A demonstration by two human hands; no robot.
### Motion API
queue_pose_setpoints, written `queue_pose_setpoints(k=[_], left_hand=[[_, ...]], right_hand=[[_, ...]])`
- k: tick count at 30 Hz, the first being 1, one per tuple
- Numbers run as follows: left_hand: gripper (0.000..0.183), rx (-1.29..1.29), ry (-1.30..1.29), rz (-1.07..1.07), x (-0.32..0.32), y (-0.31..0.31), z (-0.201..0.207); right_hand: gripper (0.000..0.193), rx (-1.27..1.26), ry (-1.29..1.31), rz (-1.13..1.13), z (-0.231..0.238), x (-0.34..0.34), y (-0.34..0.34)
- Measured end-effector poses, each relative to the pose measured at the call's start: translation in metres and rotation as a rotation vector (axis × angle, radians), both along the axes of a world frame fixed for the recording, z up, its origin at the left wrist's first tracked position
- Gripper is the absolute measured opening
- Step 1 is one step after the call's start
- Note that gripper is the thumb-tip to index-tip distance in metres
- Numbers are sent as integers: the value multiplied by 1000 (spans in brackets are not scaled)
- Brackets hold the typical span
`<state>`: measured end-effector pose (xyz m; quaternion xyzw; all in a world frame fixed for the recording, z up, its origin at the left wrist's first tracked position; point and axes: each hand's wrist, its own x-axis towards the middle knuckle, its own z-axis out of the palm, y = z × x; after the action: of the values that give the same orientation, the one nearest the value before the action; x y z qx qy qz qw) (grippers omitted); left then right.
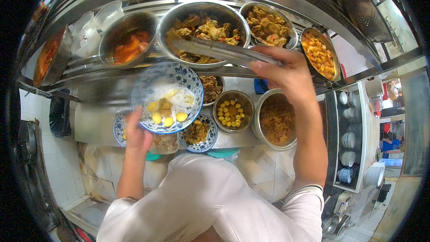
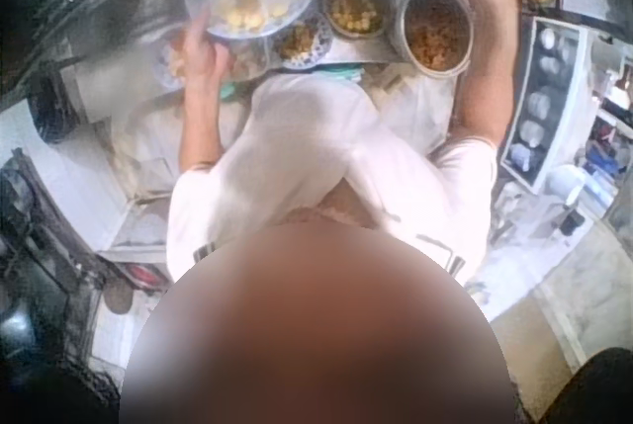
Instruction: The person assembles two bowls of noodles by adding rice noodles, yellow balls, and meat from stainless steel containers using tongs. They then ladle broth from a pot into each bowl, sprinkle a powdered seasoning, and hand the bowls to a customer.
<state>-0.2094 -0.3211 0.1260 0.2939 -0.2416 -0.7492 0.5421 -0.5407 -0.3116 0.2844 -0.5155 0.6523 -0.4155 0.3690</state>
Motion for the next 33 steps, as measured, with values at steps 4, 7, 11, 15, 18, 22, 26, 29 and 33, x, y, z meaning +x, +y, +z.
queue_pose_setpoints(k=[4, 7, 11, 15, 18, 22, 26, 29, 33], left_hand=[[44, 1, 3, 7, -2, -1, 1], [43, 0, 30, -17, -1, 0, 2], [44, 15, 69, -42, 0, -1, -2], [46, 27, 54, -18, 2, -1, -5], [48, 14, 72, -27, 3, 1, -3], [51, 39, 78, -35, 2, 1, -1], [50, 37, 52, -36, 1, 1, -1], [50, 41, 60, -37, 1, 1, -2], [52, 31, 42, -50, 2, 2, -2]], right_hand=[[45, 138, -55, 107, 11, 0, 23], [45, 223, 83, 201, 6, 4, 29], [45, 63, 274, 199, 0, 7, 26], [46, 90, 248, 198, 9, 5, 30], [49, 78, 199, 86, 24, 5, 33], [50, -57, 248, -95, 33, 7, 21], [44, -151, 511, -127, 17, 7, -14], [40, -254, 654, -48, -4, 7, -49], [39, -250, 900, -57, -28, 19, -95]])
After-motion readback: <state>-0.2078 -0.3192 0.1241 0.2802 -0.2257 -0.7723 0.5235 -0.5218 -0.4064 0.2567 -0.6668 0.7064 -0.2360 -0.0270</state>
